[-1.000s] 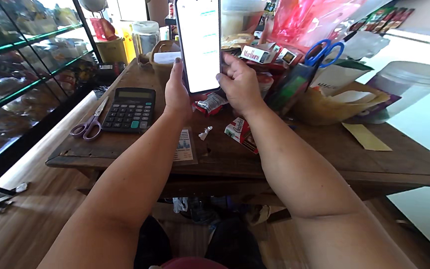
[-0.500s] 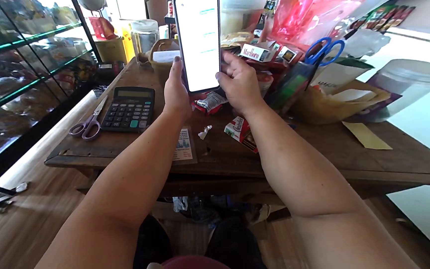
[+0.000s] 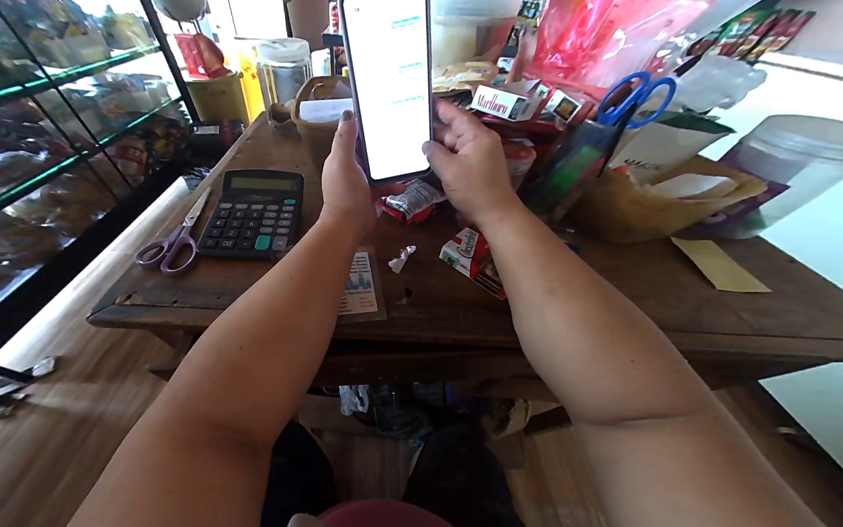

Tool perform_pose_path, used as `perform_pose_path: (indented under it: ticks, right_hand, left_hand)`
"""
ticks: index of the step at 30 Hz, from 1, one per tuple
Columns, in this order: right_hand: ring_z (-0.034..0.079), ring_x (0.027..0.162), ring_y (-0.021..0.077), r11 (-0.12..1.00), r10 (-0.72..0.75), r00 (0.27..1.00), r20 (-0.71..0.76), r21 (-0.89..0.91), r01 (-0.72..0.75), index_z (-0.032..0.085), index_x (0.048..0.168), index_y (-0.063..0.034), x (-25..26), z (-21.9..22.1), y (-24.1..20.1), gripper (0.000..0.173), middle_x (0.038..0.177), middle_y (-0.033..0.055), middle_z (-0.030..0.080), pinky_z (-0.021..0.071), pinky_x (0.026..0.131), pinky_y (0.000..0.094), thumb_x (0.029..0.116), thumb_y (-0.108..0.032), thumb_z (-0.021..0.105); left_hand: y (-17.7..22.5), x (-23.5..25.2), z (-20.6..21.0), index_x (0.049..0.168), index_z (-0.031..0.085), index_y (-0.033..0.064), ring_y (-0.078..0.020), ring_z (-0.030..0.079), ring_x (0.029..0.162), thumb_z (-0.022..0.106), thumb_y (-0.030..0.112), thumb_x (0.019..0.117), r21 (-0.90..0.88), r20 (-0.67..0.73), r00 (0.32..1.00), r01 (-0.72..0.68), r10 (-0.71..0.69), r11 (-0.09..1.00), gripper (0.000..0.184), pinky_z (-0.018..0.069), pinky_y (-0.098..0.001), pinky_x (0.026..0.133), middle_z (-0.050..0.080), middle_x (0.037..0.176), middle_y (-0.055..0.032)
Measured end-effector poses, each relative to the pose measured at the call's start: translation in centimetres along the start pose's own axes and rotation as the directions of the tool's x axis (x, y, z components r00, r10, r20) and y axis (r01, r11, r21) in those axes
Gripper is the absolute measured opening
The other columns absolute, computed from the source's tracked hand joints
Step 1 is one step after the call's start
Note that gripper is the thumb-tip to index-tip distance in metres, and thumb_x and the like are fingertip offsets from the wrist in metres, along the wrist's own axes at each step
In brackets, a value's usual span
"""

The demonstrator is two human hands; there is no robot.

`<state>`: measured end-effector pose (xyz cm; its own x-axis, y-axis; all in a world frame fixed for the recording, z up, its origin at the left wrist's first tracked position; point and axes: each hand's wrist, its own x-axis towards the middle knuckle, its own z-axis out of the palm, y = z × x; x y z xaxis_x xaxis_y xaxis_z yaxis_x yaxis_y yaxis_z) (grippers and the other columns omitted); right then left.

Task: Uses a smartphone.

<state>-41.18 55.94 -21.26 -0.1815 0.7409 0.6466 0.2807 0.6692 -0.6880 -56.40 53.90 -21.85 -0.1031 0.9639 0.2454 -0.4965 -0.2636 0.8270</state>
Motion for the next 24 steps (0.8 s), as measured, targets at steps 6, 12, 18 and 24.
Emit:
perform_pose_path:
  ticks: [6,12,18,24]
  right_hand:
    - [0.068,0.111,0.0088,1.000,0.019,1.000,0.020,0.000,-0.019,0.050,0.147,0.0021,-0.15,-0.28,-0.17,0.047,0.128,0.0141,0.068,0.0538,0.098,0.0259,0.1005,-0.005,0.048]
    - [0.068,0.111,0.0088,0.999,0.034,0.999,0.035,0.019,-0.035,0.048,0.148,0.0007,-0.10,-0.39,-0.13,0.051,0.126,0.0125,0.070,0.0545,0.097,0.0270,0.0974,-0.002,0.046]
    - [0.068,0.111,0.0095,0.999,0.050,0.998,0.033,0.004,-0.050,0.046,0.150,0.0023,-0.15,-0.42,-0.44,0.054,0.127,0.0147,0.069,0.0541,0.097,0.0271,0.0958,0.000,0.045]
    - [0.068,0.111,0.0096,0.999,0.028,0.999,0.037,0.037,-0.030,0.047,0.148,0.0029,-0.14,-0.41,-0.15,0.052,0.125,0.0143,0.070,0.0547,0.098,0.0277,0.0959,0.000,0.046]
  left_hand:
    - [0.04,-0.04,-0.02,0.131,0.054,0.0146,-0.0190,0.071,0.082,0.017,0.047,0.1117,0.006,0.006,1.000,-0.006,0.006,1.000,0.052,0.0574,-0.0330,0.055,0.069,0.109,-0.0074]
    - [0.02,0.03,-0.05,0.131,0.054,0.0144,-0.0202,0.071,0.081,0.019,0.047,0.1116,0.003,0.003,1.000,-0.008,0.008,1.000,0.052,0.0574,-0.0338,0.053,0.070,0.108,-0.0079]
    - [0.12,-0.06,0.06,0.130,0.055,0.0150,-0.0190,0.071,0.080,0.020,0.047,0.1116,0.005,-0.010,1.000,0.003,-0.003,1.000,0.051,0.0580,-0.0344,0.055,0.070,0.105,-0.0069]
    - [0.06,-0.11,0.00,0.133,0.054,0.0151,-0.0194,0.071,0.079,0.021,0.047,0.1114,0.003,-0.006,1.000,0.000,0.000,1.000,0.051,0.0579,-0.0340,0.055,0.070,0.107,-0.0075]
